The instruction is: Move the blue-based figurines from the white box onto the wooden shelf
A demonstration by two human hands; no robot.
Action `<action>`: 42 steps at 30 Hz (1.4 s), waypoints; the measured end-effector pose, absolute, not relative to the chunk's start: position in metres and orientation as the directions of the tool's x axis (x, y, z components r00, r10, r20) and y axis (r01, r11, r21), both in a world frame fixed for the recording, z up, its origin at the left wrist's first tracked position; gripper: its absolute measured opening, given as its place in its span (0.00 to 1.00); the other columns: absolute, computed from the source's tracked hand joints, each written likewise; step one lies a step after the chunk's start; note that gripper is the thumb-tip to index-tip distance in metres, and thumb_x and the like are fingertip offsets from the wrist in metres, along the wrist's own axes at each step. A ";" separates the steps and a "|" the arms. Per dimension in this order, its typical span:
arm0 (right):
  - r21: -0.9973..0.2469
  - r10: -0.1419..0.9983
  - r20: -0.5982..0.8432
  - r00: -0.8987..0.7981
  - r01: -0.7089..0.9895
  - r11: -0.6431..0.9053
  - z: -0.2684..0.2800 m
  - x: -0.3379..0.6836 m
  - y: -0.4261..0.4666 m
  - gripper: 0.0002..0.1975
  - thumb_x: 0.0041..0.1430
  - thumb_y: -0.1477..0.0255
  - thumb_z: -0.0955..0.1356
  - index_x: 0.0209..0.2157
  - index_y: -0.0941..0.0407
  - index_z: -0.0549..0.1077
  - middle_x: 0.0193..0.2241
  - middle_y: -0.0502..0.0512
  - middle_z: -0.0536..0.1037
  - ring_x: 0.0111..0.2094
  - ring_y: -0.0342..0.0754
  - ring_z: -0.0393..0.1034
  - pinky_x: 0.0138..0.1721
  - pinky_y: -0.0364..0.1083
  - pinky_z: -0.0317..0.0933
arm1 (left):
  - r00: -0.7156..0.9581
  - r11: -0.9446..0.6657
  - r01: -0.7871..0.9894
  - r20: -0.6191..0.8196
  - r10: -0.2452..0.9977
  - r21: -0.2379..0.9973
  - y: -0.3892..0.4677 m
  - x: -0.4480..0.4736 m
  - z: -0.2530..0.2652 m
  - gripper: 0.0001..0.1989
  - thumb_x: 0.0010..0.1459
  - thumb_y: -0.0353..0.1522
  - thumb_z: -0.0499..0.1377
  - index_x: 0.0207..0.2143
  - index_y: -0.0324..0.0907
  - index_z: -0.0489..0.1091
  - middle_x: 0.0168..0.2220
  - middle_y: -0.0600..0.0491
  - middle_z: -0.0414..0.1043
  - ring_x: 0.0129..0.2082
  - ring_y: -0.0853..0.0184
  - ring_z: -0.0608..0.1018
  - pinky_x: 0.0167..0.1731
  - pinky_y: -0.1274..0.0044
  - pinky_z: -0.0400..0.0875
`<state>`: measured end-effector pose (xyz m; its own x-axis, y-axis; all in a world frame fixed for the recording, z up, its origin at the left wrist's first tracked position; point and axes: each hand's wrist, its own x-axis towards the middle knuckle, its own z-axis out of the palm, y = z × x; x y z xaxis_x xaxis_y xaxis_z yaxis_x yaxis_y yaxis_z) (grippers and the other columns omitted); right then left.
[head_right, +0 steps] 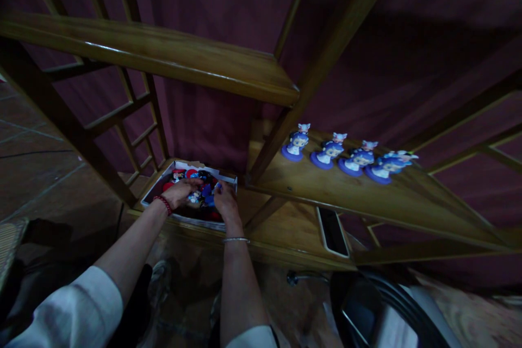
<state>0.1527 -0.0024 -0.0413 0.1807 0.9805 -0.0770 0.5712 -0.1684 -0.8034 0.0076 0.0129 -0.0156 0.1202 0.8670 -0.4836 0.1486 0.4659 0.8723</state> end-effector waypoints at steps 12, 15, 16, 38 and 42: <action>-0.685 0.977 -0.096 0.192 0.699 -0.205 -0.025 0.157 -0.010 0.17 0.53 0.75 0.58 0.44 0.57 0.68 0.41 0.55 0.73 0.43 0.45 0.65 0.48 0.44 0.55 | 0.198 0.410 0.029 -0.408 0.891 0.911 0.014 0.015 -0.020 0.17 0.47 0.18 0.48 0.39 0.34 0.68 0.27 0.50 0.72 0.27 0.72 0.73 0.27 0.82 0.65; -0.730 0.980 -0.089 0.178 0.658 -0.186 -0.029 0.157 -0.008 0.18 0.52 0.76 0.58 0.45 0.57 0.68 0.42 0.54 0.73 0.43 0.43 0.66 0.47 0.43 0.56 | 0.168 0.413 0.045 -0.415 0.894 0.910 0.015 0.014 -0.020 0.15 0.48 0.19 0.50 0.38 0.33 0.68 0.25 0.51 0.71 0.25 0.73 0.72 0.26 0.82 0.65; -0.739 0.981 -0.087 0.174 0.649 -0.181 -0.031 0.157 -0.008 0.18 0.52 0.77 0.58 0.45 0.57 0.68 0.42 0.54 0.72 0.43 0.43 0.66 0.47 0.43 0.56 | 0.164 0.407 0.052 -0.410 0.897 0.912 0.015 0.014 -0.020 0.14 0.48 0.20 0.50 0.38 0.33 0.68 0.25 0.51 0.71 0.24 0.73 0.72 0.26 0.82 0.65; -0.792 0.984 -0.095 0.152 0.587 -0.168 -0.041 0.152 -0.006 0.16 0.49 0.80 0.58 0.36 0.57 0.73 0.46 0.52 0.69 0.47 0.43 0.62 0.48 0.43 0.56 | 0.182 0.192 0.639 -0.389 0.903 0.745 0.018 -0.001 -0.027 0.10 0.46 0.23 0.49 0.26 0.39 0.68 0.26 0.50 0.70 0.26 0.69 0.72 0.24 0.81 0.65; -0.776 0.984 -0.139 0.110 0.605 -0.177 -0.038 0.153 -0.009 0.18 0.50 0.79 0.58 0.40 0.58 0.72 0.39 0.54 0.73 0.41 0.44 0.66 0.44 0.43 0.58 | 0.242 0.051 0.773 -0.368 0.898 0.633 0.015 -0.004 -0.022 0.07 0.41 0.23 0.52 0.17 0.39 0.67 0.22 0.49 0.70 0.29 0.66 0.73 0.28 0.80 0.64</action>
